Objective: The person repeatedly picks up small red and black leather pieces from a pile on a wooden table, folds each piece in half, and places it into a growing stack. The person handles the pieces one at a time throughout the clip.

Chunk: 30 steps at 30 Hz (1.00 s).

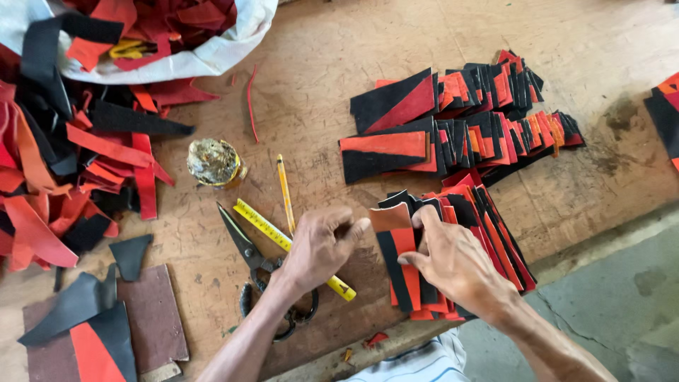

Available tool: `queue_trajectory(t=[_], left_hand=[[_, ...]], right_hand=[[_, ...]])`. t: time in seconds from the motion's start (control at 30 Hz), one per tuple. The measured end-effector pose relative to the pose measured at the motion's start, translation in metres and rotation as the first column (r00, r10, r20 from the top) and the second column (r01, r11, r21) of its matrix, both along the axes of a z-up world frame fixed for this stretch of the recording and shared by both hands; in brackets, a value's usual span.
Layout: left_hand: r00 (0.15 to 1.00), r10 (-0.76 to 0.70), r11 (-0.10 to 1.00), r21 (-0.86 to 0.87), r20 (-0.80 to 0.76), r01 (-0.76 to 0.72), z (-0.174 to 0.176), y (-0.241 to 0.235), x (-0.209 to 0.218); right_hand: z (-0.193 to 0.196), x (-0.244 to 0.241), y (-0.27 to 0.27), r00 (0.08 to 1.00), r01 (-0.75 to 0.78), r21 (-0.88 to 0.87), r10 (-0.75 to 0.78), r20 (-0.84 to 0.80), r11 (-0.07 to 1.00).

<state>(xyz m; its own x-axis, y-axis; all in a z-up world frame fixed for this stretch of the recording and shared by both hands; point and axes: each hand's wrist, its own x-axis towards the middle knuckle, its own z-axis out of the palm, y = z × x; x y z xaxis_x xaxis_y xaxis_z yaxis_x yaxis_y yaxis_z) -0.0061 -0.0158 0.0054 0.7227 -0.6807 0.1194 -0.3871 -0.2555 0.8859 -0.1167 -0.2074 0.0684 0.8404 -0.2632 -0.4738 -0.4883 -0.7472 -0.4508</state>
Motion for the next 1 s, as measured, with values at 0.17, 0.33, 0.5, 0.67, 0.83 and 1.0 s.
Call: queue_trajectory(t=[0.17,0.33,0.5,0.67,0.83,1.0], left_hand=[[0.992,-0.091,0.994,-0.046,0.085,0.095,0.015,-0.011,-0.007],[0.941,-0.090,0.979,-0.143,0.325,0.143,0.014,-0.054,0.014],[0.857,-0.049,0.996,-0.033,0.512,0.077,-0.004,-0.117,0.046],[0.744,-0.238,0.948,0.314,0.624,0.040,-0.024,-0.136,0.056],[0.722,-0.310,0.934,0.341,0.619,0.109,-0.027,-0.133,0.059],[0.598,-0.299,0.947,0.309,0.744,0.090,-0.022,-0.129,0.062]], right_hand=[[0.016,0.012,-0.026,0.995,0.095,-0.028,-0.096,-0.022,0.995],[0.010,0.035,-0.064,0.878,0.040,0.034,-0.051,0.477,0.999],[-0.004,0.050,-0.073,0.889,-0.021,0.060,-0.008,0.458,0.998],[-0.005,0.052,-0.076,0.898,-0.017,0.072,-0.016,0.441,0.997],[0.000,0.054,-0.072,0.913,-0.009,0.063,-0.018,0.408,0.998],[0.006,0.054,-0.066,0.913,0.003,0.093,-0.040,0.406,0.996]])
